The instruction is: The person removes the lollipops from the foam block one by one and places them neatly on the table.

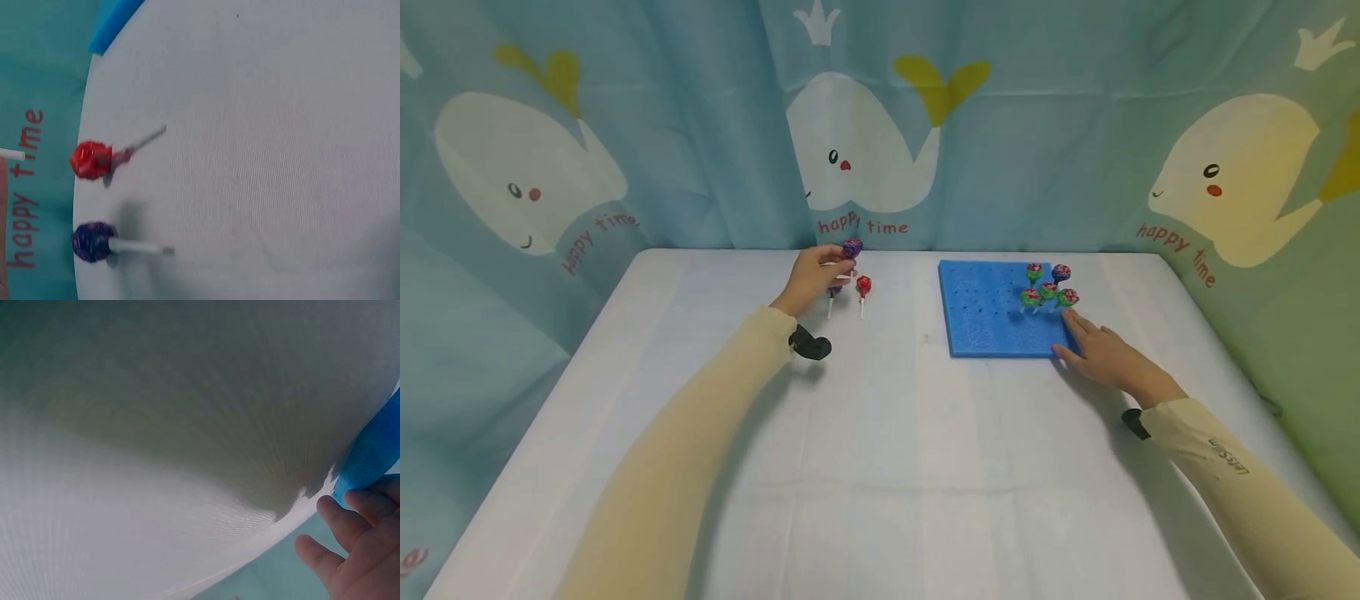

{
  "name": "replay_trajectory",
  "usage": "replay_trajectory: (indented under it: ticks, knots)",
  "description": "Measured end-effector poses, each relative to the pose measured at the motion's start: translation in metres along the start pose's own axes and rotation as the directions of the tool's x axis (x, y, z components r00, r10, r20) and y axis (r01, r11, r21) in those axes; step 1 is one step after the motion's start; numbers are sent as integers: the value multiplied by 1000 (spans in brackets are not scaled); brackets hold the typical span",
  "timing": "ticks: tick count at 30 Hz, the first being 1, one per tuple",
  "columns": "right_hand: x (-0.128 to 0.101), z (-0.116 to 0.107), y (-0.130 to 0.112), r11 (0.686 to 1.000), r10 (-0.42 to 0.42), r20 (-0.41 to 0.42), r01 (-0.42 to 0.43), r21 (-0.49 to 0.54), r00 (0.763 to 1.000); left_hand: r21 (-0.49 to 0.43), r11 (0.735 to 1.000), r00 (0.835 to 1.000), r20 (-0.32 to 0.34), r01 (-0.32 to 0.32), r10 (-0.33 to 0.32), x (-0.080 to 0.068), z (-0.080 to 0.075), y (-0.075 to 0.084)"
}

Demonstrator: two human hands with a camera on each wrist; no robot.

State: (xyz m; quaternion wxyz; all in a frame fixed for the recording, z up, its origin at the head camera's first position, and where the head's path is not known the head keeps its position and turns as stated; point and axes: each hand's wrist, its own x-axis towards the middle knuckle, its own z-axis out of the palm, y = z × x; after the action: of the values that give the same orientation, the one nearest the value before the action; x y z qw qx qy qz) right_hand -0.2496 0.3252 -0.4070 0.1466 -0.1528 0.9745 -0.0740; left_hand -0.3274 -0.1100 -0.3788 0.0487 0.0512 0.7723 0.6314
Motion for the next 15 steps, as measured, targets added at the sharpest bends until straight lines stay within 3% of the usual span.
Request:
replay_trajectory:
  ticks: [4,8,15]
  knots:
    - [1,2,1,1000,9,-2,-9,-7,1000,6,999,999,-18,35,-35,0,-12,-3]
    - [2,2,0,1000,5,1,-5,-13,1000,45,992,993,-34,116,-114,-1,-24,-5]
    - [1,0,0,1000,-7,5,7,-10,1000,92,962,964,-85,258,-250,-2,-40,-8]
